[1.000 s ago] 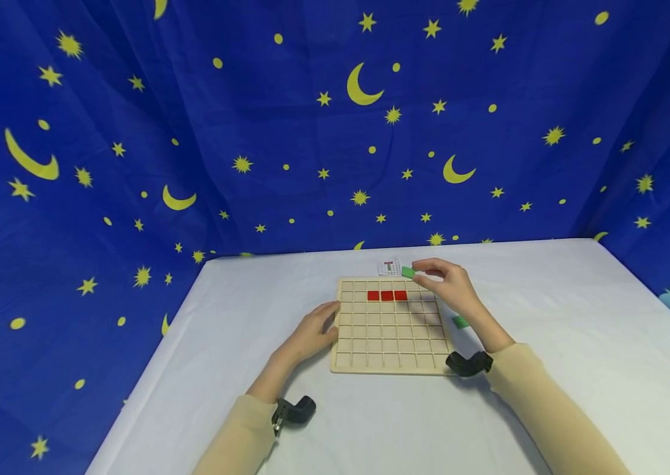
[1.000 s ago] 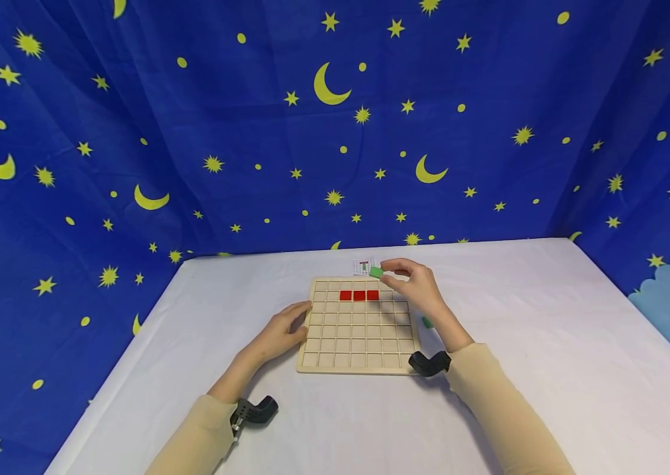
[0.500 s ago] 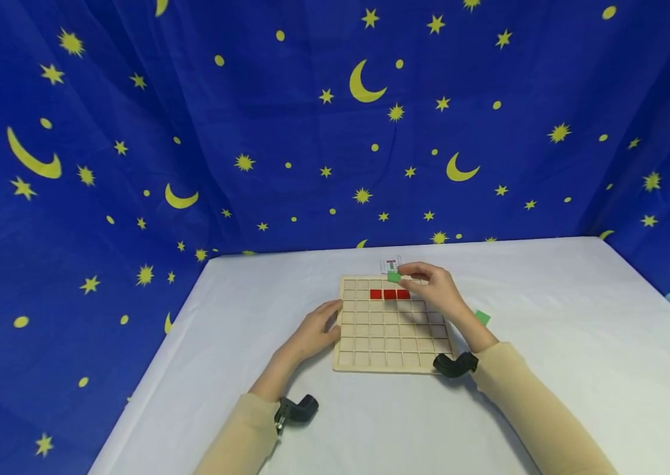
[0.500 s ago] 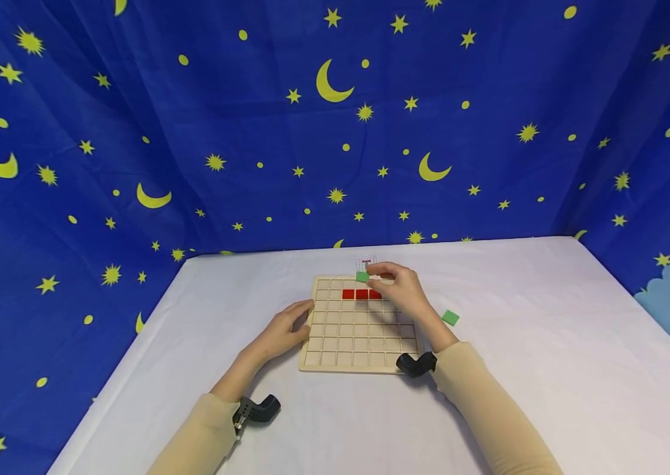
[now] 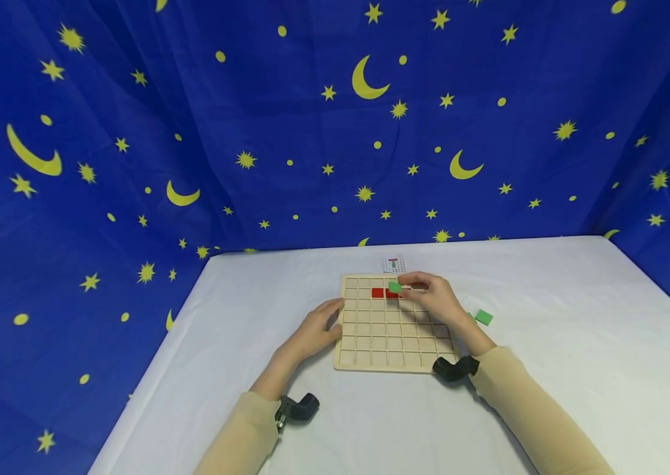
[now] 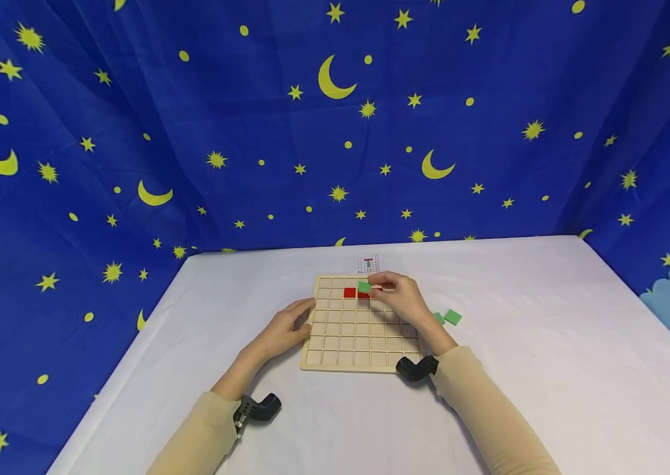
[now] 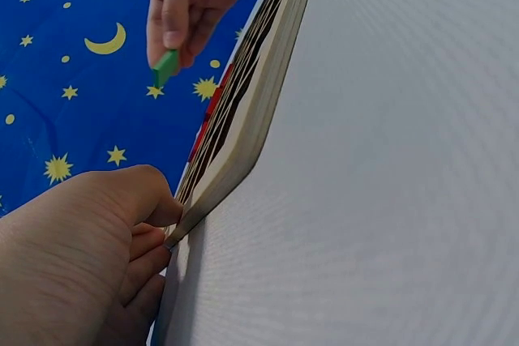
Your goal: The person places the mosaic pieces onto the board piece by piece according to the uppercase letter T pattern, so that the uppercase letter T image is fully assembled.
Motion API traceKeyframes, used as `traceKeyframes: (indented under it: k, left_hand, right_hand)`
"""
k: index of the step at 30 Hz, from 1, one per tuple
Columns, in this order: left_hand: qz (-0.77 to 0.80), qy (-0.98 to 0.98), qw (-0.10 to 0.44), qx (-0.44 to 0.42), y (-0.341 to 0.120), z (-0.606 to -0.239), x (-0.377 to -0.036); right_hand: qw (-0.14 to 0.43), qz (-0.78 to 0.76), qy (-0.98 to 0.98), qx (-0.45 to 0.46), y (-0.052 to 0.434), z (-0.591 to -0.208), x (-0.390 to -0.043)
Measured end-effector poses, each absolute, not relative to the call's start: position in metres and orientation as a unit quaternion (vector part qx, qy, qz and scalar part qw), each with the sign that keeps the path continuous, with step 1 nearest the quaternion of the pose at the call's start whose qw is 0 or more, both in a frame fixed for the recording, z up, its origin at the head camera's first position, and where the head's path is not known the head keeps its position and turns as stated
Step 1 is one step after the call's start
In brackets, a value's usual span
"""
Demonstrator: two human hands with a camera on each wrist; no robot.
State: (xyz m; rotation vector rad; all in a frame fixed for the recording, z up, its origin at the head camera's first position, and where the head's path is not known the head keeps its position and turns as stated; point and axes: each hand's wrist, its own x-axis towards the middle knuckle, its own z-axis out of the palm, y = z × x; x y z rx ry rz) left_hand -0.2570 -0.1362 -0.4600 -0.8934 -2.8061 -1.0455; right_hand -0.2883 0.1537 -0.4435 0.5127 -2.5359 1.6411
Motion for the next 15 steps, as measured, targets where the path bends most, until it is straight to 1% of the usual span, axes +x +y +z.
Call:
traceKeyframes:
  k: [6, 7, 13, 15]
  left_hand:
    - [-0.34, -0.898, 0.003, -0.28, -0.136, -0.46, -0.256]
    - [-0.341, -0.897, 0.003, -0.28, -0.136, -0.461, -0.256]
    - [-0.338, -0.9, 0.001, -0.276, -0.136, -0.461, -0.257]
    - [-0.337, -0.9, 0.003, -0.277, -0.136, -0.461, -0.257]
  right_hand:
    - [0.029, 0.532, -0.827, 0.181, 0.154, -0.458, -0.29]
    - [0.028, 0.529, -0.828, 0.185, 0.152, -0.455, -0.287]
    - [0.041, 0.495, -0.844, 0.205, 0.15, -0.456, -0.283]
    - [0.047, 0.482, -0.851, 0.204, 0.152, -0.466, -0.29]
